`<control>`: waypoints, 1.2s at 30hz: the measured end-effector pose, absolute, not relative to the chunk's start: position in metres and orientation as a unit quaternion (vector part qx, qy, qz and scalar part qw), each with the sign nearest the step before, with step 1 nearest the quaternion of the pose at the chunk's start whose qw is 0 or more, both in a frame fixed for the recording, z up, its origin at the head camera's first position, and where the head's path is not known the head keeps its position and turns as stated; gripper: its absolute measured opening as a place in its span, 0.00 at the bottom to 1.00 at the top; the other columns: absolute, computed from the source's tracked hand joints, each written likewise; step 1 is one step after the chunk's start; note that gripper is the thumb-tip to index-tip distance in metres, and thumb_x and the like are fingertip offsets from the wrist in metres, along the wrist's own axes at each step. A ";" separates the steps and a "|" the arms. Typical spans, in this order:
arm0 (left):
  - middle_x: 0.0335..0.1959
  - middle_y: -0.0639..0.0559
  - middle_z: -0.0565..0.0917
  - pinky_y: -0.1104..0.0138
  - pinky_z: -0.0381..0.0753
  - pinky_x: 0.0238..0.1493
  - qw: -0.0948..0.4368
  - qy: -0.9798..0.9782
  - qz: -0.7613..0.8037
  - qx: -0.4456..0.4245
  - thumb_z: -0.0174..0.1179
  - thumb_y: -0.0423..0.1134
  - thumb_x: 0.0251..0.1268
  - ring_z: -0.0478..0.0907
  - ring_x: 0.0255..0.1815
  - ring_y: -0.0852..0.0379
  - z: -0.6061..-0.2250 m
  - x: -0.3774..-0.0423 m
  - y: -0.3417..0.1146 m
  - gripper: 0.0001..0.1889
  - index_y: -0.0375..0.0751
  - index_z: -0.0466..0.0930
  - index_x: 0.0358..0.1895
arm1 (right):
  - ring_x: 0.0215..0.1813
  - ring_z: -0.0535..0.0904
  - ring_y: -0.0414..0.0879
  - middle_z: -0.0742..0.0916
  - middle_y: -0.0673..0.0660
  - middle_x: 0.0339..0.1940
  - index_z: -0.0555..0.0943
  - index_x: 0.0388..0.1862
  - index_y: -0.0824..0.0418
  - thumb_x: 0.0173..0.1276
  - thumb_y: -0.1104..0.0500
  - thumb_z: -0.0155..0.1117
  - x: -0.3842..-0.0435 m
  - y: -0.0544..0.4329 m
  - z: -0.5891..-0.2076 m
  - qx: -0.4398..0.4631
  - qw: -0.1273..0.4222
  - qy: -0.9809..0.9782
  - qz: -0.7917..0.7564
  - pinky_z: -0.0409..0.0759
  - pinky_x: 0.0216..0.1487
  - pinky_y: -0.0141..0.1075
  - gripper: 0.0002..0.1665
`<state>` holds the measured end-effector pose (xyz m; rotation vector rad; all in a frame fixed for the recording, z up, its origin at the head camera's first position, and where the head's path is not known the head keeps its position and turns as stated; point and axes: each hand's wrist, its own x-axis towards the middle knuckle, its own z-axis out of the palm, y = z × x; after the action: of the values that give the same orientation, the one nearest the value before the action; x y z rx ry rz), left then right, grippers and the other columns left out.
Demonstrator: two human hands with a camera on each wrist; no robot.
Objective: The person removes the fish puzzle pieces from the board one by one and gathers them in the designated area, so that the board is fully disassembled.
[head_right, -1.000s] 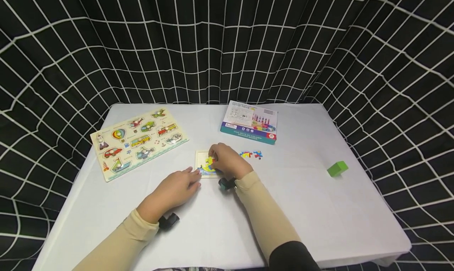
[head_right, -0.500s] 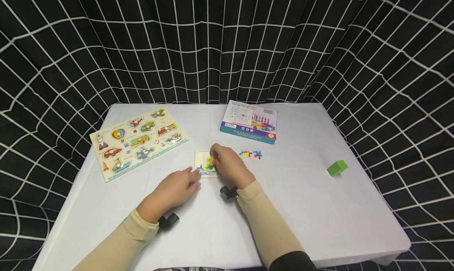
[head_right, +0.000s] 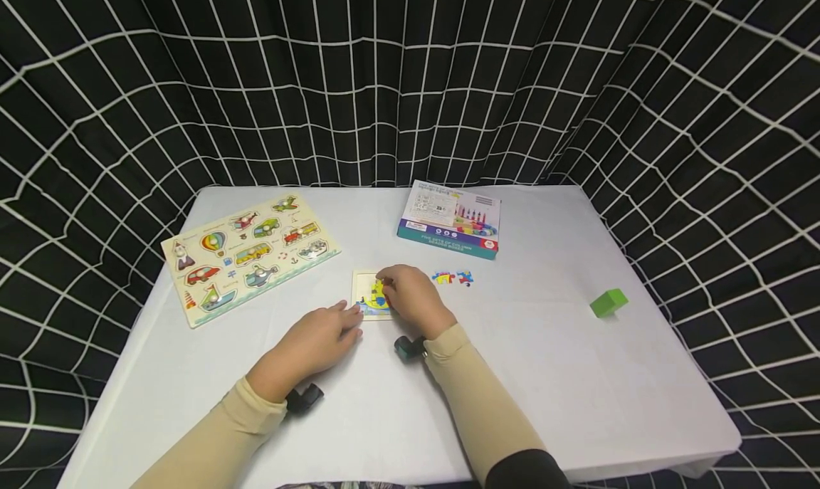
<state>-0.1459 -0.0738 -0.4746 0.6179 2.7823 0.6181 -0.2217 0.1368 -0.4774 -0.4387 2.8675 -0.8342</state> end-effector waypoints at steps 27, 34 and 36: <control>0.77 0.46 0.80 0.46 0.71 0.84 0.104 0.948 0.205 0.219 0.59 0.46 0.85 0.71 0.83 0.40 -0.474 -0.146 -0.072 0.23 0.37 0.83 0.72 | 0.53 0.87 0.56 0.92 0.59 0.47 0.87 0.49 0.60 0.76 0.62 0.68 -0.211 0.216 -0.453 -0.076 0.027 0.917 -0.392 0.88 0.60 0.54 0.07; 0.78 0.46 0.79 0.46 0.69 0.85 0.107 0.948 0.208 0.216 0.57 0.47 0.86 0.69 0.84 0.40 -0.475 -0.145 -0.073 0.24 0.38 0.82 0.73 | 0.52 0.84 0.56 0.91 0.63 0.55 0.89 0.59 0.65 0.79 0.59 0.66 -0.208 0.250 -0.462 -0.004 0.093 0.930 -0.355 0.87 0.55 0.47 0.16; 0.78 0.47 0.79 0.46 0.69 0.85 0.108 0.948 0.206 0.215 0.57 0.47 0.86 0.69 0.84 0.40 -0.475 -0.145 -0.074 0.24 0.38 0.82 0.73 | 0.47 0.82 0.53 0.91 0.62 0.52 0.90 0.58 0.65 0.78 0.59 0.66 -0.206 0.251 -0.464 -0.003 0.117 0.936 -0.333 0.84 0.48 0.41 0.17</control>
<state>-0.1450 -0.0735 -0.4754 0.6326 2.7912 0.6069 -0.2063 0.2510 -0.4638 -0.0076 2.7386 -0.9744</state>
